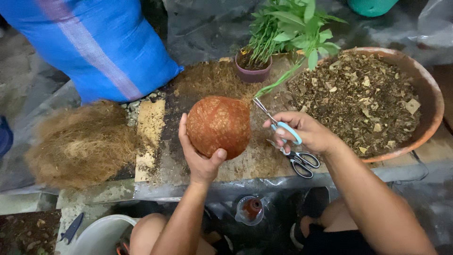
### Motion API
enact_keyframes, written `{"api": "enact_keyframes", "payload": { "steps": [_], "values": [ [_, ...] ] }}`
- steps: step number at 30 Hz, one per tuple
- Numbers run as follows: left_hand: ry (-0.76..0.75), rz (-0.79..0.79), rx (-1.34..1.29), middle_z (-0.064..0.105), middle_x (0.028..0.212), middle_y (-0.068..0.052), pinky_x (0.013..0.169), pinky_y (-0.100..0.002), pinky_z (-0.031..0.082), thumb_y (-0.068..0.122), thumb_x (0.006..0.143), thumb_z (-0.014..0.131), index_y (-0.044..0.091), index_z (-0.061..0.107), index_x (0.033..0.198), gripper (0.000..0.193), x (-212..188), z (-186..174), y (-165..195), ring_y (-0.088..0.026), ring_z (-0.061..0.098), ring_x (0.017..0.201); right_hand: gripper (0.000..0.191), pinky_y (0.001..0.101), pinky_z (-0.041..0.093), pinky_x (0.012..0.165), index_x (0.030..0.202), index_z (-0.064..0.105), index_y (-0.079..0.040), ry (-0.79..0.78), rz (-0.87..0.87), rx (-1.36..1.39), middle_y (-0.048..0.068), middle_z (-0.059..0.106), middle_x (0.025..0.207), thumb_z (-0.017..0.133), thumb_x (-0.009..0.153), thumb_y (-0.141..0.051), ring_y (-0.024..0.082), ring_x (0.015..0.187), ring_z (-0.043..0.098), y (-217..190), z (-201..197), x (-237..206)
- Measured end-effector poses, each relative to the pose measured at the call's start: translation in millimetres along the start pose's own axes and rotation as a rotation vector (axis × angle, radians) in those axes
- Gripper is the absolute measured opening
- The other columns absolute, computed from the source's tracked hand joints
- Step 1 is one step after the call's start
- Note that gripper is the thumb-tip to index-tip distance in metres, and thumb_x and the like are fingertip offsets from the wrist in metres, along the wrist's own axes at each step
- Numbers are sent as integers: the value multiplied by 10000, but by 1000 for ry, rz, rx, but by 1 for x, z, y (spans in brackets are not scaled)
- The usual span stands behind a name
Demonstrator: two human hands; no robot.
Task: The person uses shears to trim the roots of a plant and places it into a coconut husk. They then gather and arrange coconut coir on the work surface.
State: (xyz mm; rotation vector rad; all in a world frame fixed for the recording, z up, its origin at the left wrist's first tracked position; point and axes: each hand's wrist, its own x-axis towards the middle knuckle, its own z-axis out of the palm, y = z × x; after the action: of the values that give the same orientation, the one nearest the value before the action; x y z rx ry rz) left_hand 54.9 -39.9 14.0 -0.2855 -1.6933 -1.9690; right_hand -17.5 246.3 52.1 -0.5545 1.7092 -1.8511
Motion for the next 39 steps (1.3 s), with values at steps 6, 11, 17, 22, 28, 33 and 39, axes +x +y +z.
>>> {"api": "enact_keyframes", "payload": {
  "steps": [6,11,17,22,28,33,39],
  "values": [
    [-15,32,70,438,1546,-196,1210,-472,474,612,751,879,34,144,1657,1301,-5,0,1,-330,540,1420,383,233,471,509,1236,677,-46,63,76,-106,-12,630,709,744,907,-230,68,586,573,-6,7,1],
    [-43,105,66,399,1583,-193,1243,-478,457,582,777,892,42,130,1655,1282,-8,0,-3,-335,509,1462,367,230,366,431,1208,697,-49,116,113,-161,-18,607,631,750,886,-217,55,500,520,-13,12,-1],
    [-44,73,79,400,1563,-186,1211,-486,501,608,771,879,59,116,1644,1283,-8,-2,-4,-335,529,1444,358,240,310,407,1195,724,-28,166,116,-152,-31,560,608,781,874,-176,50,477,452,-15,17,1],
    [-14,43,67,426,1544,-195,1186,-487,509,625,766,867,68,127,1651,1281,-8,1,0,-340,553,1412,403,248,425,472,1232,701,-21,146,35,-142,5,616,674,778,877,-197,76,552,537,-13,12,0],
    [109,-37,59,399,1555,-211,1164,-484,516,699,757,819,71,122,1663,1304,-3,3,2,-349,547,1409,507,292,604,716,1354,596,-75,126,-35,-151,62,752,968,702,905,-287,151,855,703,-2,26,1],
    [104,73,68,314,1618,-234,1237,-504,462,687,771,841,83,55,1668,1337,-11,8,3,-381,470,1486,607,265,614,860,1495,443,-109,265,-181,-171,-15,652,1219,630,972,-352,91,1058,664,39,70,11],
    [21,151,212,123,1744,-232,1307,-553,279,639,891,803,122,-56,1669,1269,-15,12,-1,-383,242,1608,671,209,449,684,1572,380,-89,362,-341,-138,-34,460,1043,650,1006,-328,51,813,477,64,71,10]
  ]
}}
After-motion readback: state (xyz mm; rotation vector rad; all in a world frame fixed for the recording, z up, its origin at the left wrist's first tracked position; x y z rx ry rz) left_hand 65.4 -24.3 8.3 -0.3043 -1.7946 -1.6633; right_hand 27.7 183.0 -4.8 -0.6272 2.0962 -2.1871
